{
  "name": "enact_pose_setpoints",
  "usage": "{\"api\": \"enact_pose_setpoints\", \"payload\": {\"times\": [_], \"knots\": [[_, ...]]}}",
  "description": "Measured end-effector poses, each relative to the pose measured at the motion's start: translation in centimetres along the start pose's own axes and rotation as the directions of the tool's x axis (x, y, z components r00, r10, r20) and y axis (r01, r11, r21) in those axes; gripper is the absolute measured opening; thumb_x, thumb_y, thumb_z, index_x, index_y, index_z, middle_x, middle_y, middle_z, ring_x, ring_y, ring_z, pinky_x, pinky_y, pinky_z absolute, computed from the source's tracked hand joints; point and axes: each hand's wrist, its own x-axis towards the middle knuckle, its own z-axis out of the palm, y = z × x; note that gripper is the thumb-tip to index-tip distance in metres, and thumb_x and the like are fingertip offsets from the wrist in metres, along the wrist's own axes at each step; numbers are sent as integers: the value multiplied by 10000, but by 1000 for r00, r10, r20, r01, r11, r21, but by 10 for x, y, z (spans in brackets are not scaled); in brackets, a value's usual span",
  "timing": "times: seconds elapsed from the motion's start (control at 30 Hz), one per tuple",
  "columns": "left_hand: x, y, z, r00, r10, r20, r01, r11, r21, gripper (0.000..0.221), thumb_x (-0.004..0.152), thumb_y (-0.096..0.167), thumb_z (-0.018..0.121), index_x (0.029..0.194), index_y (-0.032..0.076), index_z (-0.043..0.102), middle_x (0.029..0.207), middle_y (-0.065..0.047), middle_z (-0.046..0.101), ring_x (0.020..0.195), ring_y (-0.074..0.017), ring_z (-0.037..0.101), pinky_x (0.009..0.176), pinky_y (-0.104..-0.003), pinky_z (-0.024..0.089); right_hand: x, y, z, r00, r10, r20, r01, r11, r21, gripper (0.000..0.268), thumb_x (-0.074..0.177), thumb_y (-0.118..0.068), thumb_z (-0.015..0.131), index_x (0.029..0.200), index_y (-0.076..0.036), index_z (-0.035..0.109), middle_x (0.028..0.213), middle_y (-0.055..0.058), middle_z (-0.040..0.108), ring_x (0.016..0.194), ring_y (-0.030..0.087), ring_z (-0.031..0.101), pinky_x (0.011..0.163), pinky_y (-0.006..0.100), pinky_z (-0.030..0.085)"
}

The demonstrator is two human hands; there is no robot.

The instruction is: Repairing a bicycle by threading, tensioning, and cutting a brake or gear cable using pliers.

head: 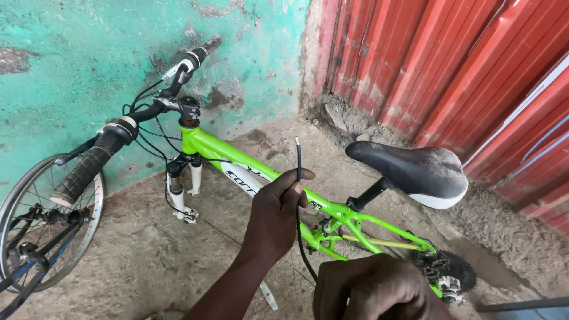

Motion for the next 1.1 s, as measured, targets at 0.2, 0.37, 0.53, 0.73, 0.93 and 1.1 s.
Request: {"api": "enact_pose_setpoints", "payload": {"times": [0.2, 0.37, 0.53, 0.73, 0.93, 1.1], "knots": [[-7, 16, 8, 998, -40, 57, 38, 999, 32, 322, 1030, 134, 499, 1184, 205, 773, 699, 19, 556, 645, -109, 464, 605, -289, 374, -9, -3, -3, 987, -2, -159, 12, 998, 63, 363, 1041, -339, 734, 1021, 23, 740, 1105, 338, 732, 867, 274, 669, 599, 294, 482], [-13, 12, 13, 994, 53, 93, -51, 998, -24, 297, 1047, 99, 494, 1181, 155, 754, 685, 21, 523, 612, -92, 441, 546, -279, 356, -36, 7, -34, 775, 81, -626, -64, 997, 50, 904, 774, -851, 818, 935, 36, 754, 876, 232, 701, 850, 391, 672, 795, 542, 530], [-10, 17, 5, 986, -99, 133, 93, 994, 54, 295, 1071, 190, 483, 1236, 205, 727, 720, 17, 569, 666, -94, 504, 617, -305, 398, -9, -20, -24, 999, -24, 21, 23, 998, 64, 478, 1152, -484, 592, 1162, -25, 725, 1162, 280, 694, 1102, 398, 662, 931, 490, 505], [5, -73, -12, 995, -97, -30, 101, 926, 364, 190, 982, 161, 560, 1037, 24, 680, 839, -108, 719, 732, -239, 678, 704, -380, 557, -18, -25, -16, 941, 335, -52, -331, 878, -346, 666, 977, -634, 538, 1039, -31, 816, 964, 131, 779, 853, 230, 701, 666, 327, 497], [3, -112, -40, 922, -378, 80, 92, 417, 904, 566, 997, 533, 553, 1025, -13, 701, 1006, -200, 714, 897, -385, 704, 790, -506, 562, -41, 17, -48, 520, 622, -585, -854, 370, -367, 435, 862, -426, 665, 1076, -124, 893, 962, 2, 916, 879, 130, 790, 822, 312, 613], [34, -162, -59, 960, -267, 89, 127, 694, 709, 495, 1013, 342, 509, 672, 2, 626, 761, -188, 681, 671, -359, 597, 770, -512, 484, -50, 39, -53, 377, 683, -626, -838, -35, -544, 529, 797, -668, 711, 1205, -342, 802, 1200, -197, 869, 1104, 32, 818, 993, 254, 610]]}}
